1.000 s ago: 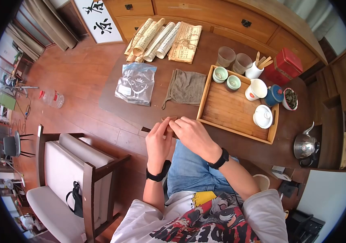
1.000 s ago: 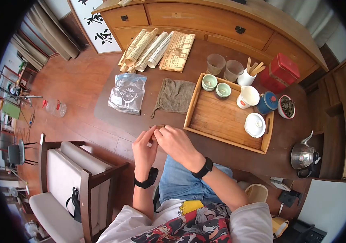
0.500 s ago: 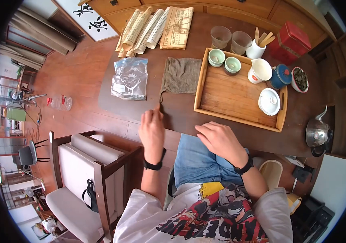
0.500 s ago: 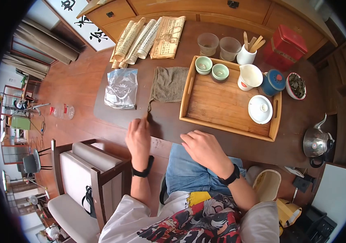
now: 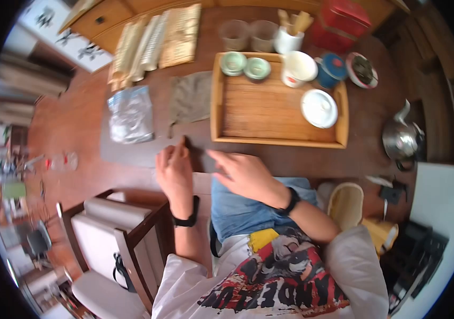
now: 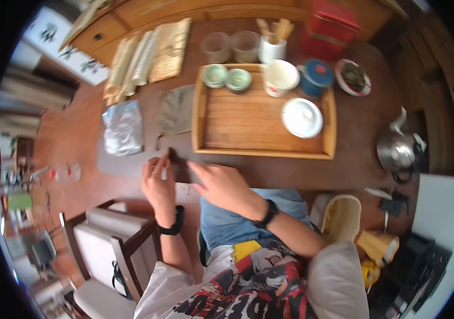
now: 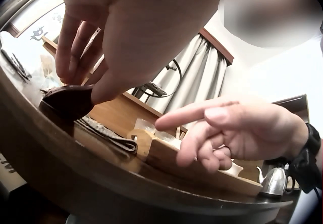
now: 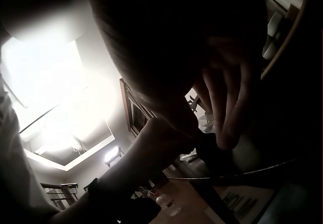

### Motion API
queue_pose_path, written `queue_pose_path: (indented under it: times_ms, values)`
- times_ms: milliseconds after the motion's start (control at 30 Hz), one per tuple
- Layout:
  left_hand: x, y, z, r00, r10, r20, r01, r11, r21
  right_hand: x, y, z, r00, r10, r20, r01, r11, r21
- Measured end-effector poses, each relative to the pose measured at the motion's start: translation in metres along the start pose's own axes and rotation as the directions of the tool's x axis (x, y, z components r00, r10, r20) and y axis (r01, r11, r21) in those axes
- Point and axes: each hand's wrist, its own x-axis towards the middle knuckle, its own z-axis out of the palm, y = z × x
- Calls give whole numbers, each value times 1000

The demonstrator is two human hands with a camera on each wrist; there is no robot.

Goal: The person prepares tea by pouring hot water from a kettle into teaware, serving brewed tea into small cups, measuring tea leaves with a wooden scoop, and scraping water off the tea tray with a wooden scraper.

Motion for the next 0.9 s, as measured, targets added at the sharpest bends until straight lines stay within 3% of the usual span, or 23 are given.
queue_pose_path:
  times_ms: [33,100,167,367,567,900]
  values:
    - [-5,-4,13,1000,-2,18,3,1000,-26,0,2,3,998,58,-29,-57,998,28]
    - [-9,6,10,997,-22,68,25,999,-43,11,2,19,987,32,-157,-1,982,190]
    - [-11,14,12,999,-3,48,1,999,53,22,1,25,989,65,-130,-21,950,313]
    - [-22,31,13,998,20,62,-25,997,79,11,7,18,975,90,-204,6,904,428]
    - [-36,75,25,990,57,128,-72,990,118,-29,29,-7,955,142,-260,-33,923,384]
    - [-47,199,40,908,298,295,-296,954,-53,-132,68,-92,884,193,-426,-74,957,281]
